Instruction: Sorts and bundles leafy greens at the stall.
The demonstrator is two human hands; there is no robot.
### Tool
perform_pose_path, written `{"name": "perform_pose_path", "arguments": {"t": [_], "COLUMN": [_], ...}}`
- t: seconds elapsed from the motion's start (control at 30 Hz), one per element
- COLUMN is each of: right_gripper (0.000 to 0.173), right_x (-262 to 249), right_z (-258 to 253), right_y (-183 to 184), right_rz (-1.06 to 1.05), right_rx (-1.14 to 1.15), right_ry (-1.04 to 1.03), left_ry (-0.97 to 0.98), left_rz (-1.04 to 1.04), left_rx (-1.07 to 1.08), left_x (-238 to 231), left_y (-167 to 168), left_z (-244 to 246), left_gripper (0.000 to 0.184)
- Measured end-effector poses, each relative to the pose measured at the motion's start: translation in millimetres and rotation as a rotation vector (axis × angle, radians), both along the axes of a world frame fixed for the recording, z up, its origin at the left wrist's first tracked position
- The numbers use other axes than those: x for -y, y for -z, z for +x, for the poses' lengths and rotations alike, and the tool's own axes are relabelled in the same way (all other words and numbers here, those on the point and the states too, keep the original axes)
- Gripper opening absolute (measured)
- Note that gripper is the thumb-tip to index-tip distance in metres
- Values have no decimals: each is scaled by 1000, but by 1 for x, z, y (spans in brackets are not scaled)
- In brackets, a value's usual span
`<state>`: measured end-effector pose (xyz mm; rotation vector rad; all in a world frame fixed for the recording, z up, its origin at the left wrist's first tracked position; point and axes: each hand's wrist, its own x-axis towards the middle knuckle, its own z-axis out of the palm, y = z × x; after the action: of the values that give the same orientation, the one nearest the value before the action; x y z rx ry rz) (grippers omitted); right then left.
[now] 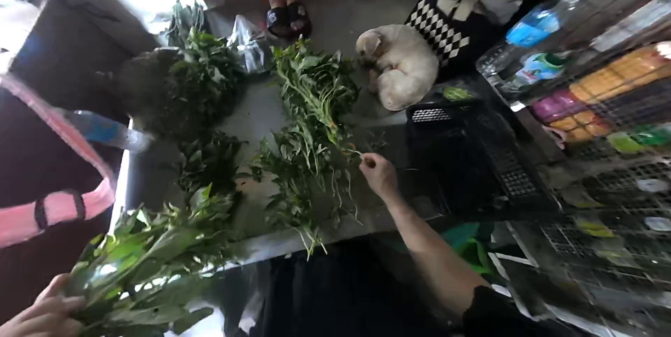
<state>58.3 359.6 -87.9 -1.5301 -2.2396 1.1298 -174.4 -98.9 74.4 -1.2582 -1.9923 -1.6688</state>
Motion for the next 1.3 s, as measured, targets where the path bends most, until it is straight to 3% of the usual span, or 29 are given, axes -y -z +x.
{"name": "perform_pose_path", "arguments": {"t": [0.17, 0.27, 0.37, 0.47, 0.57, 0.67, 0.73, 0.8, 0.9, 1.03, 1.1, 1.17, 1.2, 1.23, 1.3], "right_gripper": [28, 30, 27, 23, 17, 19, 20, 19, 24, 38, 35, 30, 28, 27, 26], "right_x": [23, 52, 84, 113, 152, 212, 259, 312, 393, 449, 433, 390, 363, 334, 273], "right_z": [47, 53, 37, 2, -50, -107, -141, -167, -193, -205, -202, -196, -190, -183, -161], "right_y": [-2, -12, -25, -30, -37, -36, -33, -32, -33, -38, -35, -22, -14, -7, -4], "right_rz": [-14, -39, -15, -58, -81, -19, -37, -143, -273, -275, -286, -263, -251, -236, -216], "right_rx": [-161, -249, -325, -421, -494, -506, -521, -543, -481, -490, -516, -421, -377, -341, -227], "right_ry": [-106, -318, -564, -877, -1203, -1429, -1572, -1709, -1859, -1872, -1839, -1815, -1775, -1710, -1532], "left_ry": [-63, -209, -264, -422, -563, -948, -1281, -1598, -1771, -1479, -1175, -755, -780, -822, -548], "left_rz": [170, 255, 312, 351, 285, 230, 98, 109, 235, 185, 241, 150, 426, 552, -10], "left_rx": [126, 120, 109, 73, -58, -220, -199, -67, -66, -329, -255, -65, 16, 110, 571], "left_x": [-2, -22, -8, 56, 181, 249, 244, 239, 245, 267, 306, 329, 292, 265, 301], "left_y": [-22, -36, -50, -64, -65, -62, -71, -78, -80, -82, -65, -56, -60, -75, -128], "left_z": [9, 13, 8, 9, 27, 71, 98, 113, 119, 117, 133, 139, 122, 105, 78], "left_gripper": [22, 18, 23, 25, 29, 23, 18, 13, 8, 12, 8, 32, 28, 19, 16]}}
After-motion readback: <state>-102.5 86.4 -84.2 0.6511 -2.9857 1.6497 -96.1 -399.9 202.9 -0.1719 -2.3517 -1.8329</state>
